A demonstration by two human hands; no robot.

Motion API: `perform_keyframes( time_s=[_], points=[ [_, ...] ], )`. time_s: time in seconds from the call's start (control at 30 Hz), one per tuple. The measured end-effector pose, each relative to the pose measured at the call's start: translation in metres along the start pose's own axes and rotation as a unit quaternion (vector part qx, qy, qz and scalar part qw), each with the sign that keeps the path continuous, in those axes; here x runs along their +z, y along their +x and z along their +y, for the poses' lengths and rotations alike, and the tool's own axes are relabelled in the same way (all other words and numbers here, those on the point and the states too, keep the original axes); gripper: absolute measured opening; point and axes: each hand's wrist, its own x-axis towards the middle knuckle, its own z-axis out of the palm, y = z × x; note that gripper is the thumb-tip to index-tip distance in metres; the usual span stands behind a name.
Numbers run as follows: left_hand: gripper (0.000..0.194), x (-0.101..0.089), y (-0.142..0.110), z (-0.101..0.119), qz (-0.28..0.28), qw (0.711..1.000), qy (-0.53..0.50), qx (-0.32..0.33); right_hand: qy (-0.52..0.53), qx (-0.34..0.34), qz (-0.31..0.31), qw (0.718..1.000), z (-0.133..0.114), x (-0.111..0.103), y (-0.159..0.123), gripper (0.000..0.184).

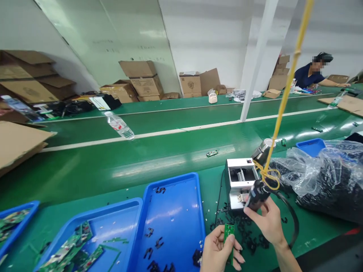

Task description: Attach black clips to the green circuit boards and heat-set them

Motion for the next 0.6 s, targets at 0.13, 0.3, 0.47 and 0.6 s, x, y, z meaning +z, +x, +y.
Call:
perform_keyframes(
  time_s=[0.13, 0.3, 0.47, 0.6],
  points=[
    [0.053, 0.008, 0.014, -0.015, 0.022, 0.999, -0.012, 0.023, 0.067, -0.032, -0.024, 0.997, -0.01, -0.012, 0.0, 0.045],
    [0.059, 0.032, 0.045, -0.028, 0.044, 0.998, -0.022, 0.039, 0.107, -0.185, 0.061, 0.975, -0.038, -0.002, 0.022, 0.057],
    [0.06, 0.048, 0.064, -0.032, 0.065, 0.996, -0.03, 0.053, 0.008, -0.244, 0.119, 0.962, -0.038, 0.017, 0.041, 0.037],
    [0.059, 0.048, 0.065, -0.035, 0.064, 0.996, -0.029, 0.05, -0.024, -0.237, 0.117, 0.964, -0.025, 0.022, 0.043, 0.024]
  ],
)
